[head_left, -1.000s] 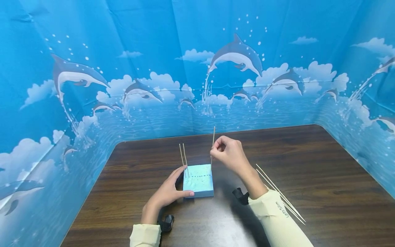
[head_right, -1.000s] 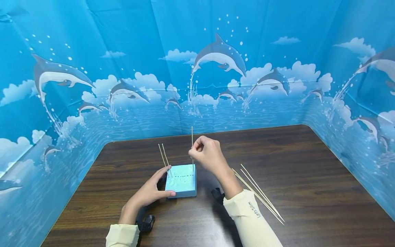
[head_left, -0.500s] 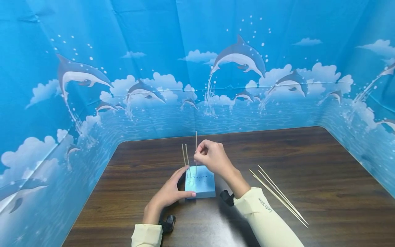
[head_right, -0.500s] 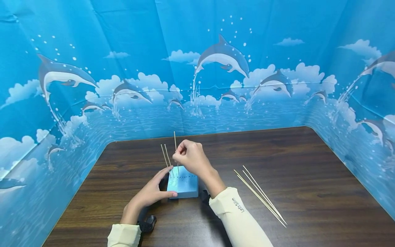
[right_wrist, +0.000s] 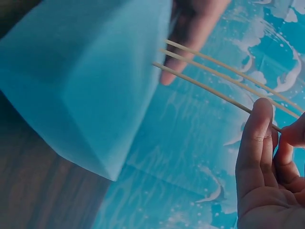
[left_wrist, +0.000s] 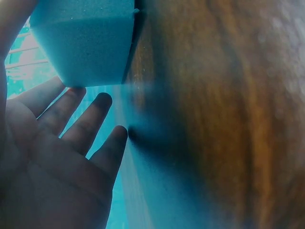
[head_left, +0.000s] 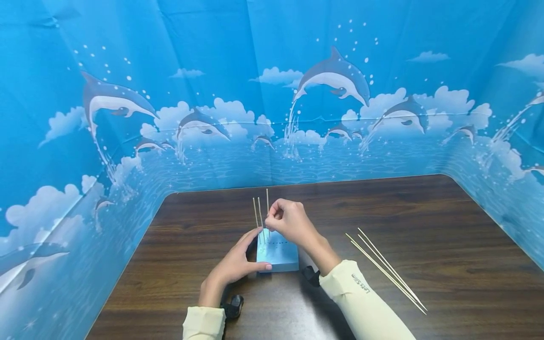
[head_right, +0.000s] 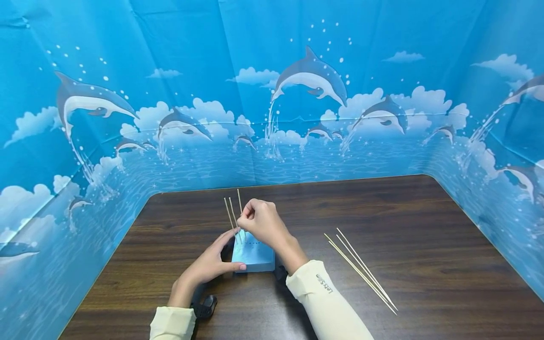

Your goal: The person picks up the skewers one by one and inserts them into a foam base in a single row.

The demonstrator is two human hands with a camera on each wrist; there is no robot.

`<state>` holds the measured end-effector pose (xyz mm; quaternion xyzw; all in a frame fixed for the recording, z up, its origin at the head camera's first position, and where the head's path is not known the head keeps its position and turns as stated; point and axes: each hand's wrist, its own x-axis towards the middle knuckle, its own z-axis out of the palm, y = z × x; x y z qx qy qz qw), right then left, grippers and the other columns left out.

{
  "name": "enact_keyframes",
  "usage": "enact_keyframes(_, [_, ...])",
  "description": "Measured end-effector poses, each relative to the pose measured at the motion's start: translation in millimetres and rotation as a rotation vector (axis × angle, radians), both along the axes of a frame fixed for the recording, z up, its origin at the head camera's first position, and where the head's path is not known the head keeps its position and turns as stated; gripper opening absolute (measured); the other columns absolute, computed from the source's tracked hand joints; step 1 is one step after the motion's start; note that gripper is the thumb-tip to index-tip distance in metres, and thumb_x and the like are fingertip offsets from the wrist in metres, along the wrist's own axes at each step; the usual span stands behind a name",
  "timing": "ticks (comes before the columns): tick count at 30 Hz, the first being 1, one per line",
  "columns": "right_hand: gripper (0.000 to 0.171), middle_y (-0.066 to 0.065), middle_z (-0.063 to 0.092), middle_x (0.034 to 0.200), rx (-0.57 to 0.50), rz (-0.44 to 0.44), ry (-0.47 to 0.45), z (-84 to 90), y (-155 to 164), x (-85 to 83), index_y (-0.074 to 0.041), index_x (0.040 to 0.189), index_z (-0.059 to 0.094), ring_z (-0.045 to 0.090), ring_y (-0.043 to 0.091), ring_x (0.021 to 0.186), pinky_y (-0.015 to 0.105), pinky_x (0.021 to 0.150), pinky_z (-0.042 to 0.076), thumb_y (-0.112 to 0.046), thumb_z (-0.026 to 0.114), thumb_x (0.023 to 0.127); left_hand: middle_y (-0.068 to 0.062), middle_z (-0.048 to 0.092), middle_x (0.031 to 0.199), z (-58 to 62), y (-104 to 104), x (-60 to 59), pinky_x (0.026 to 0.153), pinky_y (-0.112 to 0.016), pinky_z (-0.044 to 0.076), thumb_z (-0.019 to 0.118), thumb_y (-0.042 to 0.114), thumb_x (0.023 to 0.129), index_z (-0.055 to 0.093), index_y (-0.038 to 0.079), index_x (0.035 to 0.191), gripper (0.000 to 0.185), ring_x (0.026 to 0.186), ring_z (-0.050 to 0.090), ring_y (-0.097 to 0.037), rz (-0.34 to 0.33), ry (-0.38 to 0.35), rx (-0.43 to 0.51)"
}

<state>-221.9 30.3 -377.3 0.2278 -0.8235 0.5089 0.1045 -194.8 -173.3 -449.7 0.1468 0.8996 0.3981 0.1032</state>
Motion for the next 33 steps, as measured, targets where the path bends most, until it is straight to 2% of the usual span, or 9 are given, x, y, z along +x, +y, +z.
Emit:
enact_keyframes(16, [0.014,-0.005,0.055,0.065,0.029,0.013,0.095,-18.8,-3.0,2.3,-0.011,0.073,0.059,0.050,0.005,0.055,0.018,0.048,0.041,0.002,0.064,0.075,-0.005,0.024,0.159,1.6,1.1,-0.2,0.107,-0.063,0.028,0.080,0.051,0.073,0.026,0.025,0.154,0.100,0.144,0.024,-0.032,-0.007,0.006,0.002])
enact_keyframes(24, [0.012,-0.004,0.056,0.070,0.035,0.000,0.110,-20.1,-2.6,5.5,-0.010,0.074,0.060,0.052,0.005,0.058,0.019,0.050,0.045,0.001,0.063,0.077,-0.003,0.024,0.159,-0.4,1.4,1.1,0.109,-0.061,0.028,0.080,0.053,0.072,0.027,0.031,0.153,0.099,0.144,0.024,-0.030,0.003,-0.004,-0.007])
enact_keyframes(29, [0.007,-0.003,0.059,0.075,0.039,-0.030,0.114,-19.2,3.6,7.8,-0.010,0.077,0.062,0.056,0.005,0.064,0.020,0.057,0.050,-0.006,0.067,0.080,-0.003,0.024,0.159,-0.2,1.9,1.2,0.108,-0.062,0.028,0.081,0.052,0.072,0.027,0.031,0.153,0.100,0.144,0.024,-0.030,0.007,-0.001,-0.009])
enact_keyframes(33, [0.009,-0.005,0.060,0.075,0.035,-0.095,0.086,-19.3,16.5,8.5,-0.012,0.077,0.064,0.057,0.006,0.066,0.021,0.061,0.050,-0.015,0.072,0.081,-0.005,0.024,0.159,0.0,1.2,0.0,0.108,-0.063,0.028,0.081,0.052,0.072,0.026,0.028,0.153,0.101,0.144,0.025,-0.032,0.005,0.011,-0.016])
